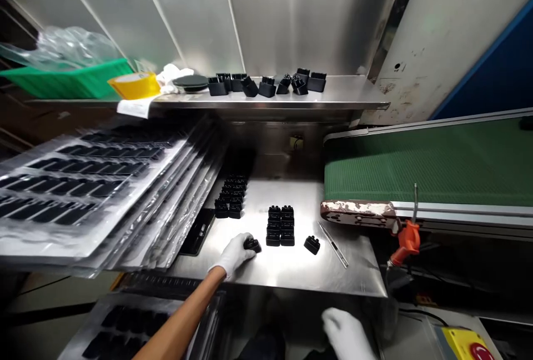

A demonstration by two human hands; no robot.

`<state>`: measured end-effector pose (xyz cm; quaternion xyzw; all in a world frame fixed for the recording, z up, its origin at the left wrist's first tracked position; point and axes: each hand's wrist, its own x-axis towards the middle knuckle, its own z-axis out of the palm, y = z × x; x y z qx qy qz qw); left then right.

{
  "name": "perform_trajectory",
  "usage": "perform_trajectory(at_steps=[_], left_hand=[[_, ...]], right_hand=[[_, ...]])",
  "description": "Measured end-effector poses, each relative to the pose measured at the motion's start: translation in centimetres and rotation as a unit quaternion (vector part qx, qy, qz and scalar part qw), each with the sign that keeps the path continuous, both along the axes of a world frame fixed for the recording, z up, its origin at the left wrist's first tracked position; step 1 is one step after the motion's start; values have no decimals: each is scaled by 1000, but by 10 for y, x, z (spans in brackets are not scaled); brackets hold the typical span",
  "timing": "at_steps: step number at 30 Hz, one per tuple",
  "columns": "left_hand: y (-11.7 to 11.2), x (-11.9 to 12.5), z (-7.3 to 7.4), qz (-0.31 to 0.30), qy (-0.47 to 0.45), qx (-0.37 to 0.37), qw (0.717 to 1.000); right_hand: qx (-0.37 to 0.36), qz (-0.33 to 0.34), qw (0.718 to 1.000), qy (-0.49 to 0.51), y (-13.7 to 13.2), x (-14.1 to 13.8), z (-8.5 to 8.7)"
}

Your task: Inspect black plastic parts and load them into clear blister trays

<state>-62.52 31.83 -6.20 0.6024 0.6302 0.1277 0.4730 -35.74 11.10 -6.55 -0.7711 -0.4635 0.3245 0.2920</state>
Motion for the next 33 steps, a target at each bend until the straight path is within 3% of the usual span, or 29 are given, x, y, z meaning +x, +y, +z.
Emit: perform_trajectory(at_steps=[3, 6, 10, 12, 14, 18, 21, 27, 33], left_hand=[[-28, 14, 29, -31, -121, -35, 992], [-63, 23, 68, -24, -236, -52, 970], [-94, 28, 109, 13, -350, -31, 936], [-101, 29, 124, 0, -353, 40, 935], [-105, 32, 138, 5, -353, 59, 934], [-111, 41, 166, 71, -377, -109, 917], [-115, 46, 179, 60, -397, -197, 894], [-115, 50, 183, 26, -436, -224, 871], [-110, 60, 183, 32, -372, -232, 898]], right_hand=[[-42, 6, 977, 208, 31, -62, 35], [-32, -15, 946, 323, 67, -95, 82], [-48, -19, 923, 382, 74, -95, 133], [-60, -18, 910, 410, 66, -89, 148], [-80, 4, 904, 421, 59, -84, 158], [-49, 21, 927, 371, 52, -73, 175], [4, 19, 945, 327, 50, -64, 181], [57, 102, 962, 246, 41, -46, 171], [100, 151, 960, 214, 31, -35, 160]])
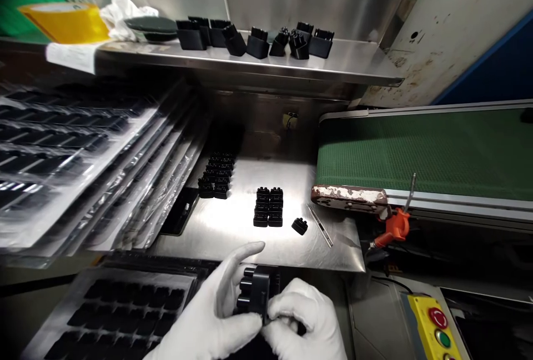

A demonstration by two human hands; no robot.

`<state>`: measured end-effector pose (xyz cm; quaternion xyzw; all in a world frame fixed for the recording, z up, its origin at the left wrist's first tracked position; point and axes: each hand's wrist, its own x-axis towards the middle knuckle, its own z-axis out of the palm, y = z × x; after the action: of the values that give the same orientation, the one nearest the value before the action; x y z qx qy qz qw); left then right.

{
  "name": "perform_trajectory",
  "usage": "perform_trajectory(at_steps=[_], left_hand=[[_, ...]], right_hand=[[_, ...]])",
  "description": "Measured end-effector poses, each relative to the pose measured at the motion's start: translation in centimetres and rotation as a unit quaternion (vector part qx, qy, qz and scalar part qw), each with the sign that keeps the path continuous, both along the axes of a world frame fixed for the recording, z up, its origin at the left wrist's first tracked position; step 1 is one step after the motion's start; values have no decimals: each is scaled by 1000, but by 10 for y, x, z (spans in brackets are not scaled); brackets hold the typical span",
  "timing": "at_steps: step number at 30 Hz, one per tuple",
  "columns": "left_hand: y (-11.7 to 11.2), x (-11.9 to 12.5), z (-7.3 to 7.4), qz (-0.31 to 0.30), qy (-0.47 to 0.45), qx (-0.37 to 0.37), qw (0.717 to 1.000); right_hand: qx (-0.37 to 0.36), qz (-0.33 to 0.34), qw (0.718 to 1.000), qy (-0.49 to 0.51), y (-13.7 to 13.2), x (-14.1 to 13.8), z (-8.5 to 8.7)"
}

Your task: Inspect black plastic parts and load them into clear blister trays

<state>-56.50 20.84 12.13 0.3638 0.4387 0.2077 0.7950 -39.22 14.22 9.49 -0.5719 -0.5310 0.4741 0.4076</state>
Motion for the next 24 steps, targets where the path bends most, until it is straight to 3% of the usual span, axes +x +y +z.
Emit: perform_trajectory(at_steps=[5, 9, 11, 14, 16, 18, 20, 22, 24], left_hand=[[3, 8, -2, -3, 5, 16, 1000], [8, 13, 0, -43, 14, 40, 998], [11, 16, 0, -47, 47, 121, 990], [15, 23, -6, -41, 63, 312, 947], [17, 30, -14, -34, 44, 364, 930], [17, 38, -22, -24, 27, 308, 951], [14, 49, -30, -12, -13, 181, 983], [10, 59, -37, 2, -94, 55, 994], [7, 70, -41, 33, -186, -36, 981]], right_hand=[[6, 22, 1000, -2, -2, 10, -3], [-109, -9, 991, 76, 4, 15, 11], [-184, -21, 964, 189, 7, 17, 18], [-239, -50, 895, 373, 9, 21, 19], [-257, -82, 858, 437, 10, 23, 12], [-255, -103, 842, 464, 10, 24, 2], [-242, -107, 841, 472, 10, 25, -5], [-238, -81, 860, 444, 10, 28, -7], [-240, -46, 904, 351, 7, 37, -7]])
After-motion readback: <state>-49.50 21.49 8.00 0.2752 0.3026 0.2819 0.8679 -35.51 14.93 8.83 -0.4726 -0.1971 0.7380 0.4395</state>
